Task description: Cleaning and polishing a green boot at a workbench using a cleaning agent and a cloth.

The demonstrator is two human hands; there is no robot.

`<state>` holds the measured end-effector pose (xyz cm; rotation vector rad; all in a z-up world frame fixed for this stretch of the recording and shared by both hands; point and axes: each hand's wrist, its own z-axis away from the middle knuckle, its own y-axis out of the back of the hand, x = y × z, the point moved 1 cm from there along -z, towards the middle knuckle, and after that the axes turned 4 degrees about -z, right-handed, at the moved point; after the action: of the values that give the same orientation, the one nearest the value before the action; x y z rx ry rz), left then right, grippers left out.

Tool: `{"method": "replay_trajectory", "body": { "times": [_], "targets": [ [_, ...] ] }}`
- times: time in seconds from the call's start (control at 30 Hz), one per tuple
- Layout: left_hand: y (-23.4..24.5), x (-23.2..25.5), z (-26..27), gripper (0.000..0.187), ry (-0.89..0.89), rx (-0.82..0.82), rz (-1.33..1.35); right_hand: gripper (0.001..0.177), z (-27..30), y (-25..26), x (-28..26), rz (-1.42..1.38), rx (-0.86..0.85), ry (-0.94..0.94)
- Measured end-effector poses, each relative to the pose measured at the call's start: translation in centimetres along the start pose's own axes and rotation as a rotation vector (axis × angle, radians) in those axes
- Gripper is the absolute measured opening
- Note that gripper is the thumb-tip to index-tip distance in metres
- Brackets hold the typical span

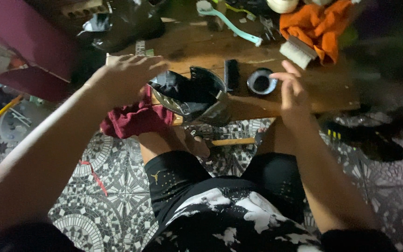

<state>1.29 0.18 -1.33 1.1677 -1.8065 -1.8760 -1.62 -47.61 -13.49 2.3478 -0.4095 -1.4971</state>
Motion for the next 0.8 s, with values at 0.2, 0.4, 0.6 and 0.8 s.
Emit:
{"method": "replay_trajectory", "body": {
  "times": [0.2,0.4,0.6,0.8],
  "targets": [
    [-3.3,-1.4,1.1,0.082,-0.087,0.127,-0.254,0.085,2.0,-3.7,-7.5,-0.896,0.296,-0.011],
    [-0.1,-2.8,0.8,0.018,-0.081,0.181,0.042,0.101,4.0,-9.5,-12.2,-1.119,0.454,0.081],
    [6.2,-1.4,-0.7,0.031,-0.048,0.101,0.585,0.118,3.4,-14.6,-13.1,-0.687,0.444,0.639],
    [9.4,-0.8,-2.9,0.029,0.011,0.014,0.191,0.109,5.0,-19.2,-7.2,-0.448,0.115,0.966]
  ]
}}
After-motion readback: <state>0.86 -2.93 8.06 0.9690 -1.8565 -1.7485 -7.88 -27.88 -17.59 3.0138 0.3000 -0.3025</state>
